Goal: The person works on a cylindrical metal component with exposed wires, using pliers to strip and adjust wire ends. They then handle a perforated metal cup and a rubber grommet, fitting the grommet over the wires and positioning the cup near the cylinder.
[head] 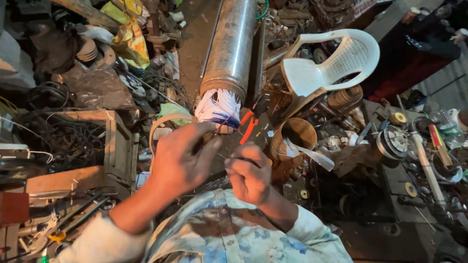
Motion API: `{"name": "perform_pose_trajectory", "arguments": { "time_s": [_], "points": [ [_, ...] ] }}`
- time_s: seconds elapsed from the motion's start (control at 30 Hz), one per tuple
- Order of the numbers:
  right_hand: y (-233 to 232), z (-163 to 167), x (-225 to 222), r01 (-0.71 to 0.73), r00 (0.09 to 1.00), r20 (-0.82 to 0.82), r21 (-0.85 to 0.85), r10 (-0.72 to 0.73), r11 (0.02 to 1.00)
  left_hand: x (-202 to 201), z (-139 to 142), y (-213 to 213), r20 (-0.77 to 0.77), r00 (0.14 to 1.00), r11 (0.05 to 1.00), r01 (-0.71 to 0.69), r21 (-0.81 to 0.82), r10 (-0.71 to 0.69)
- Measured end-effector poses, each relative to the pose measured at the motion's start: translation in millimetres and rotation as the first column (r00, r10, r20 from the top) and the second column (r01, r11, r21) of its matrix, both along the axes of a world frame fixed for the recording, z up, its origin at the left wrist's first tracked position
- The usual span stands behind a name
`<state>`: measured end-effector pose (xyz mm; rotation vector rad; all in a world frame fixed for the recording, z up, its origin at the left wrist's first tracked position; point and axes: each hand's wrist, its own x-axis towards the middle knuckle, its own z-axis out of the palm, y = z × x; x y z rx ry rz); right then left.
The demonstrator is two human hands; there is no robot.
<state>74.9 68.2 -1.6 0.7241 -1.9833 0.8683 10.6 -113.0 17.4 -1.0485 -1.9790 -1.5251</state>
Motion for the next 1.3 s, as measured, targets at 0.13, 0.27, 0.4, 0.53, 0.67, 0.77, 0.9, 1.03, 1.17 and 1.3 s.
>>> {"name": "perform_pose_trajectory", "arguments": {
  "time_s": [0.13,0.27,0.4,0.53,0.67,0.77,0.9,1.03,1.17,1.3],
  "points": [
    [14,13,6,-0.090,0.995,-0.043,-0.061,0.088,0.994,-35,24,3,-0.460,0.887,0.827,-0.283,-0.485,0.034],
    [25,15,-3,-0.160,0.985,-0.082,-0.094,0.152,0.983,-57,37,-2,-0.701,0.706,0.835,-0.326,-0.443,-0.097],
    [28,9,-12,-0.190,0.979,-0.002,-0.366,0.204,0.911,-64,42,0,-0.847,0.502,0.842,-0.370,-0.392,-0.174],
    [46,16,-26,0.004,0.994,0.097,-0.449,0.045,0.893,-58,44,3,-0.843,0.524,0.873,-0.345,-0.345,-0.126],
    [63,22,-41,0.022,0.996,0.086,-0.387,0.012,0.922,-45,45,4,-0.798,0.591,0.879,-0.313,-0.359,-0.116],
    [66,22,-46,-0.148,0.975,0.066,-0.512,0.210,0.846,-34,46,7,-0.725,0.679,0.871,-0.280,-0.404,-0.118],
    [68,26,-49,-0.304,0.820,0.058,-0.799,0.569,0.519,-30,51,19,-0.512,0.855,0.909,-0.147,-0.391,-0.082],
    [79,27,-43,-0.468,0.603,0.041,-0.791,0.796,0.395,-37,52,36,-0.158,0.971,0.959,0.137,-0.248,-0.180],
    [96,9,-51,-0.428,0.651,0.094,-0.774,0.753,0.467,-48,43,55,0.122,0.959,0.965,0.260,-0.033,-0.255],
    [103,-11,-68,-0.403,0.685,0.054,-0.802,0.727,0.440,-48,29,64,0.124,0.984,0.986,0.117,0.115,-0.131]
  ]
}}
